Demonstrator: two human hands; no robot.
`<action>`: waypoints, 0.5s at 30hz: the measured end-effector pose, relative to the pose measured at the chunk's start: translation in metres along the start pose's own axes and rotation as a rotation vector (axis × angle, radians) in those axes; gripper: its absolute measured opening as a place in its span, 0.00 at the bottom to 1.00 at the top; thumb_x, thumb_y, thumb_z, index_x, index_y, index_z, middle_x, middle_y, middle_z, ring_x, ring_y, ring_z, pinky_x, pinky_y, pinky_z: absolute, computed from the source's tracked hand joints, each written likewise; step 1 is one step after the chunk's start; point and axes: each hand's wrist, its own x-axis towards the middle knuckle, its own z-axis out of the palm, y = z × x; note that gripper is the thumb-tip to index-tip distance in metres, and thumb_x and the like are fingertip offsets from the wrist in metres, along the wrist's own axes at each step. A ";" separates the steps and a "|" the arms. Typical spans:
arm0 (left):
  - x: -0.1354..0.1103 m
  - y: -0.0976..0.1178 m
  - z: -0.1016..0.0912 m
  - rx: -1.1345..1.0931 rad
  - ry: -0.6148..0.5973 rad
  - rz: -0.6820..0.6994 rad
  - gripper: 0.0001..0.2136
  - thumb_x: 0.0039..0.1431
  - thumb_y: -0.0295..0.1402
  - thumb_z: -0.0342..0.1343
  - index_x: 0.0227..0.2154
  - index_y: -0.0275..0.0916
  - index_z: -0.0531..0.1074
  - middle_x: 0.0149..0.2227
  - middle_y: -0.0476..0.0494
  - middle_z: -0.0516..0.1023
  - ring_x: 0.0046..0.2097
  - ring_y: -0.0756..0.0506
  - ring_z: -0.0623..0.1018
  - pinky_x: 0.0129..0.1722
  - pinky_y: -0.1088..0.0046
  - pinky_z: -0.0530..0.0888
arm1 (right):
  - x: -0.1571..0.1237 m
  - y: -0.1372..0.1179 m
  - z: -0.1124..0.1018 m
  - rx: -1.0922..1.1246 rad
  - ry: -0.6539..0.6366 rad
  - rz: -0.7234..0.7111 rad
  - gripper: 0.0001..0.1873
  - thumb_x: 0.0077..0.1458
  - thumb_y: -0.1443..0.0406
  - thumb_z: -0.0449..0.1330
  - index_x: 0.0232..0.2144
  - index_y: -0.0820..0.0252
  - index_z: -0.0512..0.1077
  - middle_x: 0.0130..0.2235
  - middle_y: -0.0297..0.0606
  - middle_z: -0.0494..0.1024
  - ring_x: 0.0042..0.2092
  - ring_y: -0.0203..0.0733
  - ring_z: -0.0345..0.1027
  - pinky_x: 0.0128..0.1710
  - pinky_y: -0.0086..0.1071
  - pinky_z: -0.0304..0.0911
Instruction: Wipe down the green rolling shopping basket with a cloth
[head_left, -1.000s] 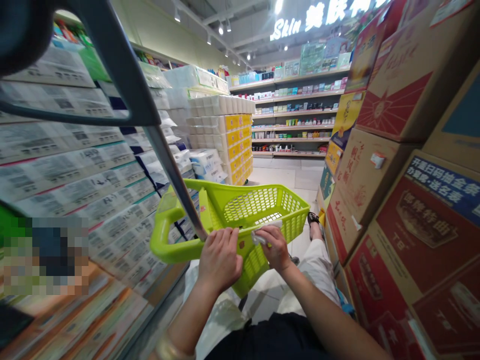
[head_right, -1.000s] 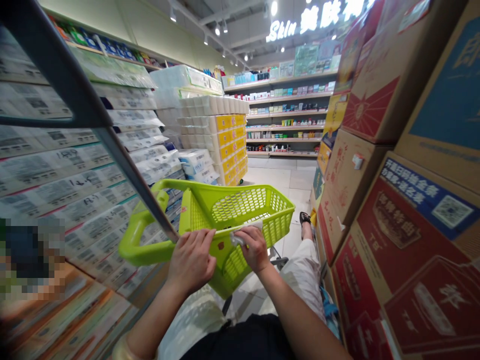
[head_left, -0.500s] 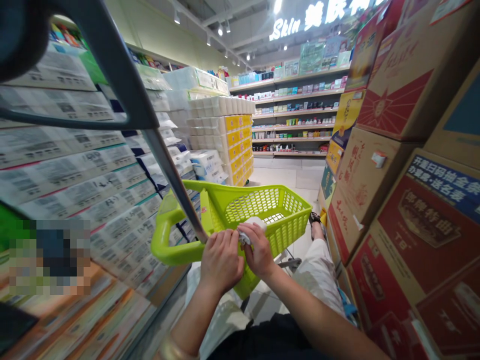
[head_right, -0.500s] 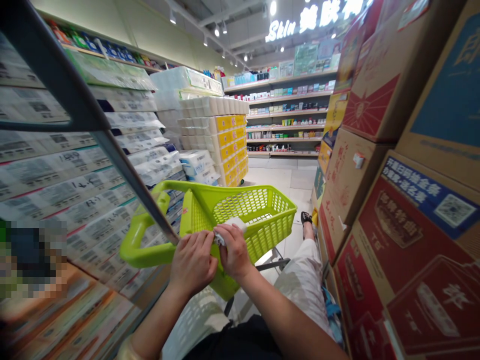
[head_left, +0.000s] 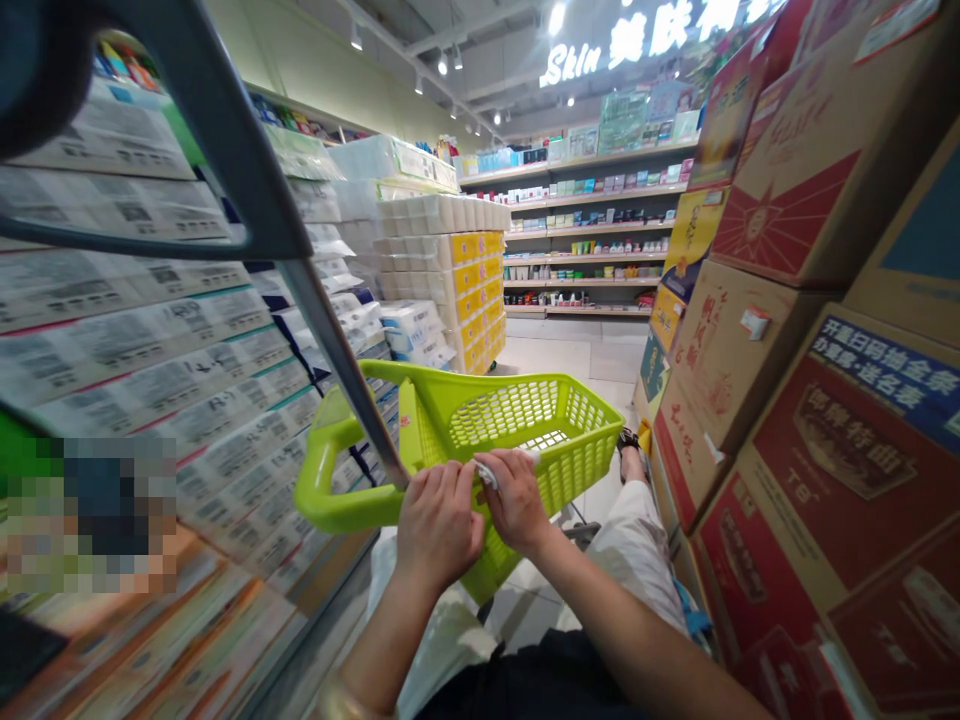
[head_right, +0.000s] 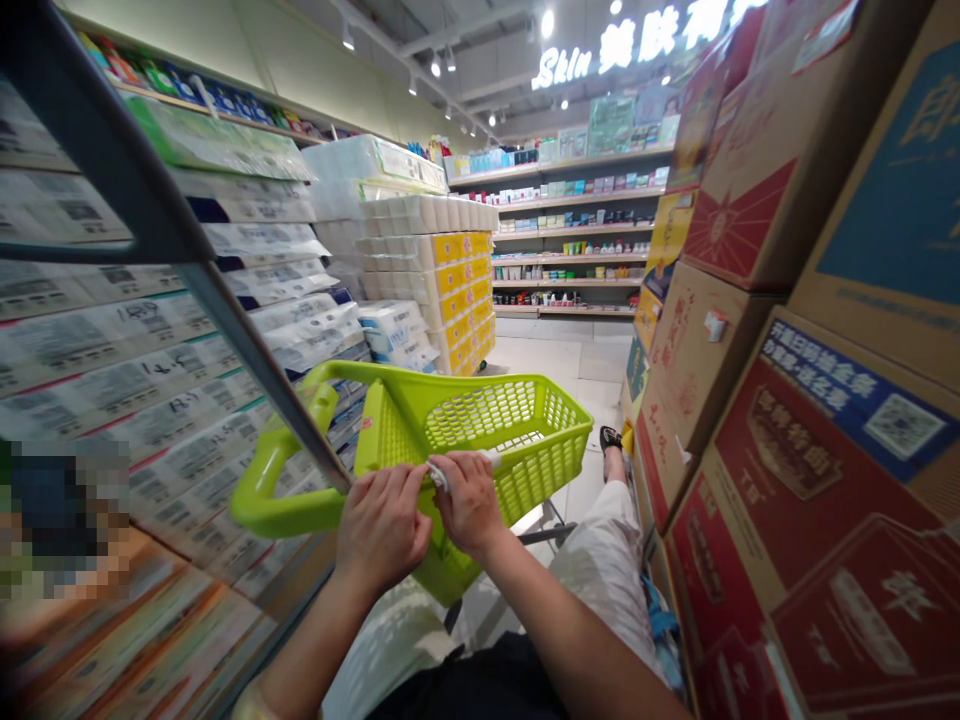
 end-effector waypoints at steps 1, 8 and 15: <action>0.000 -0.001 0.000 -0.002 0.002 0.002 0.19 0.46 0.26 0.50 0.44 0.35 0.70 0.38 0.40 0.75 0.42 0.40 0.71 0.47 0.61 0.63 | 0.001 0.001 0.000 -0.012 0.008 -0.006 0.16 0.60 0.67 0.49 0.50 0.57 0.66 0.45 0.42 0.72 0.47 0.44 0.64 0.50 0.41 0.58; 0.000 -0.002 0.003 -0.002 0.025 0.012 0.18 0.47 0.27 0.50 0.44 0.36 0.70 0.39 0.39 0.75 0.42 0.39 0.72 0.47 0.61 0.62 | 0.011 0.010 -0.014 -0.074 -0.002 -0.038 0.12 0.59 0.68 0.49 0.42 0.57 0.69 0.47 0.43 0.73 0.53 0.45 0.62 0.55 0.44 0.55; 0.002 0.001 0.004 0.005 0.015 -0.014 0.17 0.47 0.27 0.50 0.43 0.36 0.70 0.37 0.40 0.74 0.41 0.39 0.71 0.46 0.61 0.62 | 0.012 0.013 -0.003 -0.068 -0.086 -0.024 0.12 0.60 0.65 0.47 0.42 0.59 0.68 0.37 0.40 0.74 0.40 0.43 0.65 0.43 0.36 0.58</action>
